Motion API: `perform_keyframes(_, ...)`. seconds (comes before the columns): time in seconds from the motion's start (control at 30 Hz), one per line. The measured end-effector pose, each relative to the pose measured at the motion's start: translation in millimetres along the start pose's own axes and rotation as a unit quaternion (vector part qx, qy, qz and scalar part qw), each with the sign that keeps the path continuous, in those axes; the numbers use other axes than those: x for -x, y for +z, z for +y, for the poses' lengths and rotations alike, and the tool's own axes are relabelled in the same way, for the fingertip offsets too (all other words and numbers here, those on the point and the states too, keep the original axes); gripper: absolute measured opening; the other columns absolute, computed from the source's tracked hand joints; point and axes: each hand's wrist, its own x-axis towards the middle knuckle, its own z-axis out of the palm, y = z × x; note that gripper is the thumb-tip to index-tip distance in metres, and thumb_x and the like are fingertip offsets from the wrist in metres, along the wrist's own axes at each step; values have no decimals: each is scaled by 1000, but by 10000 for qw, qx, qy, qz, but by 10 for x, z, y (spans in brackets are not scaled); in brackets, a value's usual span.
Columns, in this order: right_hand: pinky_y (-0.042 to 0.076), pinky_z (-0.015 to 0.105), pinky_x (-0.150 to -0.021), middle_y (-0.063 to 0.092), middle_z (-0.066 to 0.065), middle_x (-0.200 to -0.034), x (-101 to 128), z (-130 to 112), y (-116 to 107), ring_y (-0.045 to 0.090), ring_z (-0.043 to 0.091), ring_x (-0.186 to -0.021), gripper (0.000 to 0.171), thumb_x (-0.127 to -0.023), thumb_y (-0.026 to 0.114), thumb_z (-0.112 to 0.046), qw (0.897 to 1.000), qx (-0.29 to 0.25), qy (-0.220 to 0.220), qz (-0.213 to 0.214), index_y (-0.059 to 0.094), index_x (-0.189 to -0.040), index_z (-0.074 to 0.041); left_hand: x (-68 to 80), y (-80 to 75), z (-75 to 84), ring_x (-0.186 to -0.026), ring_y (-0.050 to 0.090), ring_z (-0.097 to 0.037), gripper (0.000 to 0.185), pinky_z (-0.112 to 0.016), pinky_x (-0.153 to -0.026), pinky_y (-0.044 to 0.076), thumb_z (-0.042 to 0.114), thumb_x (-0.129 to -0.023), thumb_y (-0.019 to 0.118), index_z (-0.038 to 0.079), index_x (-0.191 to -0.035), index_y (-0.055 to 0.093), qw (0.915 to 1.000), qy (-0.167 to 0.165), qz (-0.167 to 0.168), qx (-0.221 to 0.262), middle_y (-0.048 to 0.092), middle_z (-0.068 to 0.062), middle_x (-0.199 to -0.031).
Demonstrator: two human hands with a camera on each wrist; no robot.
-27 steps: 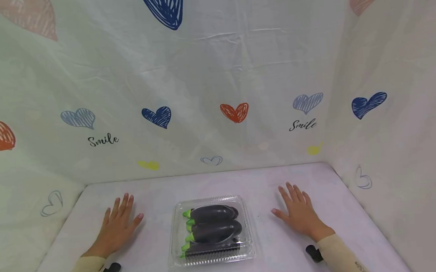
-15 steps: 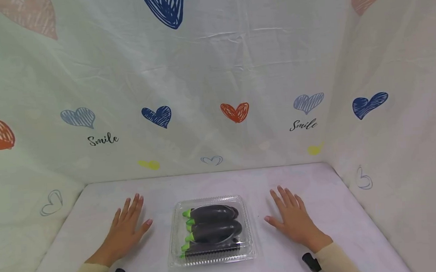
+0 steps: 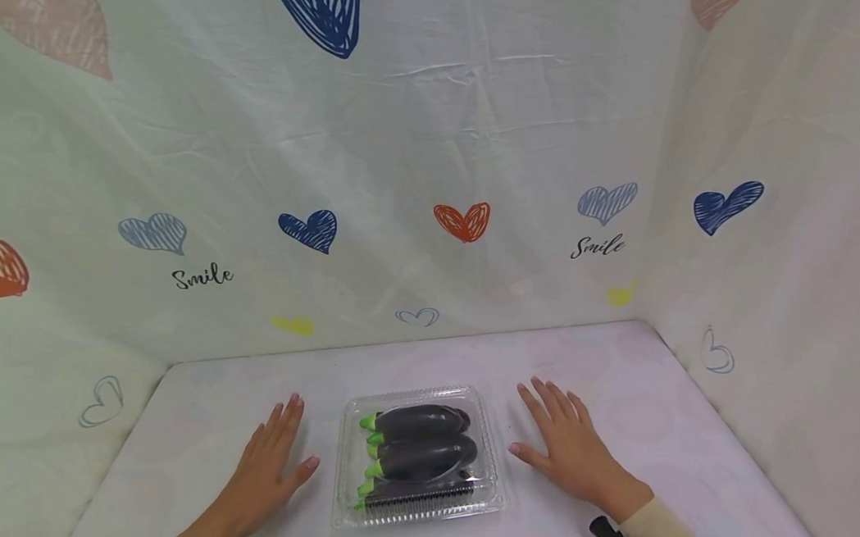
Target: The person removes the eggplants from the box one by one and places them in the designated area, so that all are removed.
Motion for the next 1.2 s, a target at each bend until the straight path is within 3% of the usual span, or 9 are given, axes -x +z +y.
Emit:
perform_keyframes(0.27, 16, 55, -103, 28, 14, -146, 70, -176, -50, 27, 31, -131, 83, -82, 66, -44, 9985, -473, -276, 61, 23, -147, -13, 100, 50, 227, -138, 17, -28, 91, -53, -107, 20, 59, -84, 54, 10, -149, 14, 9996, 249, -122, -4, 14, -6, -154)
perform_keyframes(0.5, 7, 40, -108, 26, 8, -148, 167, -320, -11, 28, 27, -131, 86, -82, 62, -53, 9971, -560, -522, 51, 21, -148, -16, 175, 115, 358, -133, 28, -33, 99, -53, -103, 28, 60, -78, 61, 9, -148, 14, 9975, 629, -76, 303, 20, -9, -152)
perform_keyframes(0.57, 4, 36, -109, 26, 6, -148, 197, -373, 8, 28, 24, -132, 88, -80, 61, -56, 9971, -590, -476, -24, 21, -148, -17, 190, 136, 393, -134, 27, -32, 102, -52, -103, 28, 65, -76, 59, 10, -149, 13, 9975, 588, -196, 331, 19, -7, -152)
perform_keyframes(0.77, 12, 43, -106, 28, 8, -147, 277, -507, 75, 29, 22, -131, 98, -74, 64, -62, 9967, -671, -426, -129, 21, -148, -16, 231, 215, 485, -135, 24, -25, 115, -49, -105, 28, 79, -66, 54, 17, -150, 6, 9976, 184, -643, 179, 16, -2, -153)
perform_keyframes(1.0, 19, 42, -102, 31, 9, -145, 328, -562, 153, 31, 24, -130, 107, -68, 69, -63, 9957, -670, -605, 212, 21, -147, -10, 261, 290, 529, -133, 27, -25, 122, -48, -101, 34, 80, -61, 58, 15, -150, 5, 9989, 191, -431, 69, 14, -2, -154)
perform_keyframes(1.2, 19, 40, -102, 30, 7, -146, 339, -608, 185, 30, 23, -130, 109, -67, 71, -61, 9954, -819, -448, 220, 18, -148, -10, 274, 340, 556, -132, 28, -26, 122, -47, -99, 37, 77, -63, 60, 14, -149, 2, 9990, 210, -384, -60, 9, -2, -154)
